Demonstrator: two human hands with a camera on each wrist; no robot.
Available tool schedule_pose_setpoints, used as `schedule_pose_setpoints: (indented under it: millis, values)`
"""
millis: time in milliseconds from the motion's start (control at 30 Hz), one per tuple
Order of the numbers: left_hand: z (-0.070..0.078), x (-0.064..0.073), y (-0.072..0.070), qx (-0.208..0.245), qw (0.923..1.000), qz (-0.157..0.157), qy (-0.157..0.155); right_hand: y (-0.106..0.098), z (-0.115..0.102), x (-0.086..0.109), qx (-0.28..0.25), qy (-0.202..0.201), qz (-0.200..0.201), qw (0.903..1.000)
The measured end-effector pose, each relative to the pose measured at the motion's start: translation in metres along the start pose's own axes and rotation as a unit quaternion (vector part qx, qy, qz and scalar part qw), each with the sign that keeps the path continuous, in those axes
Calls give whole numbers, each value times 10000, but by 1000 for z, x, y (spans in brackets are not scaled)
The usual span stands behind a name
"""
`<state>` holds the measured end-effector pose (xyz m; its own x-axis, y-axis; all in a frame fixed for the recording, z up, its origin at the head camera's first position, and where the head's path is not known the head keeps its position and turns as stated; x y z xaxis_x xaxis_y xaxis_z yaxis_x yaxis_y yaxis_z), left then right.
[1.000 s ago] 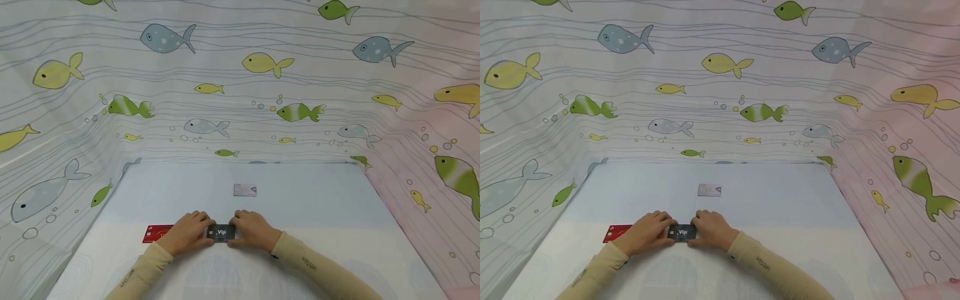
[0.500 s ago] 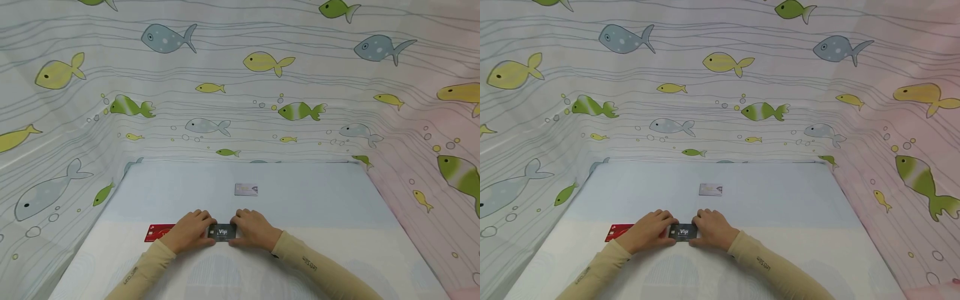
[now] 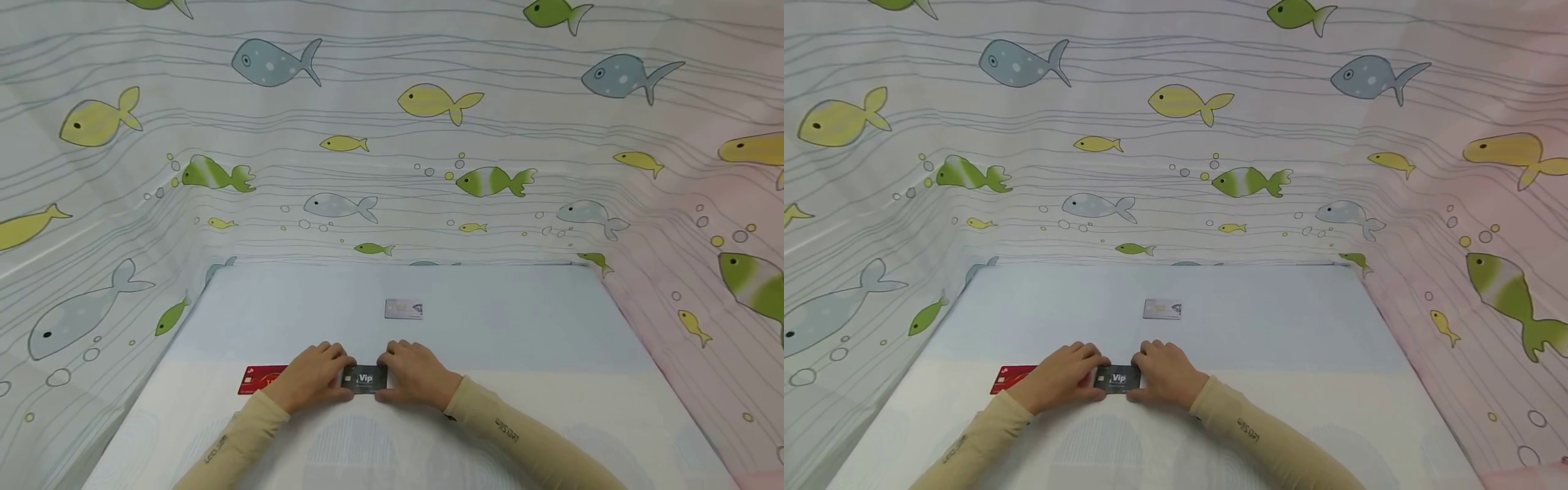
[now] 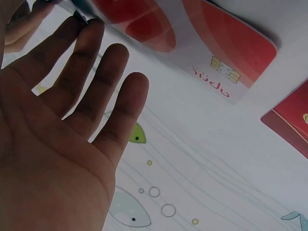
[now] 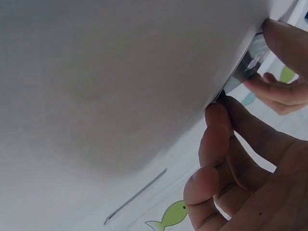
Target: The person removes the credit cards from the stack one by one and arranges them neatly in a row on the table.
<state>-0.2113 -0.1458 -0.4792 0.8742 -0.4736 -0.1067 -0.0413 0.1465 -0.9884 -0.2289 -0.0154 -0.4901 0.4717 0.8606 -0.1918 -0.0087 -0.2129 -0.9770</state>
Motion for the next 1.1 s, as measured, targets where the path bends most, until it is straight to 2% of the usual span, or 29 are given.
schedule_pose_setpoints:
  millis: [533,1100]
  values:
    - [0,-3,2,-44,10000,-39,-22,-1,0,-1,-76,98,-137,9998]
    - [0,-1,3,67,9999,5,-81,1,1,3,-75,87,-66,9999]
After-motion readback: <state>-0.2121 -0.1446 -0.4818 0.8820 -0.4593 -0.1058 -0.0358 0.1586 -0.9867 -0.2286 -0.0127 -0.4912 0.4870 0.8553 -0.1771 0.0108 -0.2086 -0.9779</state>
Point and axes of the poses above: each hand's wrist, its own x-axis away from the middle knuckle, its own y-axis out of the palm, z = x × y, the point moved 9 cm from there along -x, towards the middle knuckle, and after that the axes turned 12 degrees about -y, right-handed, at the moved point
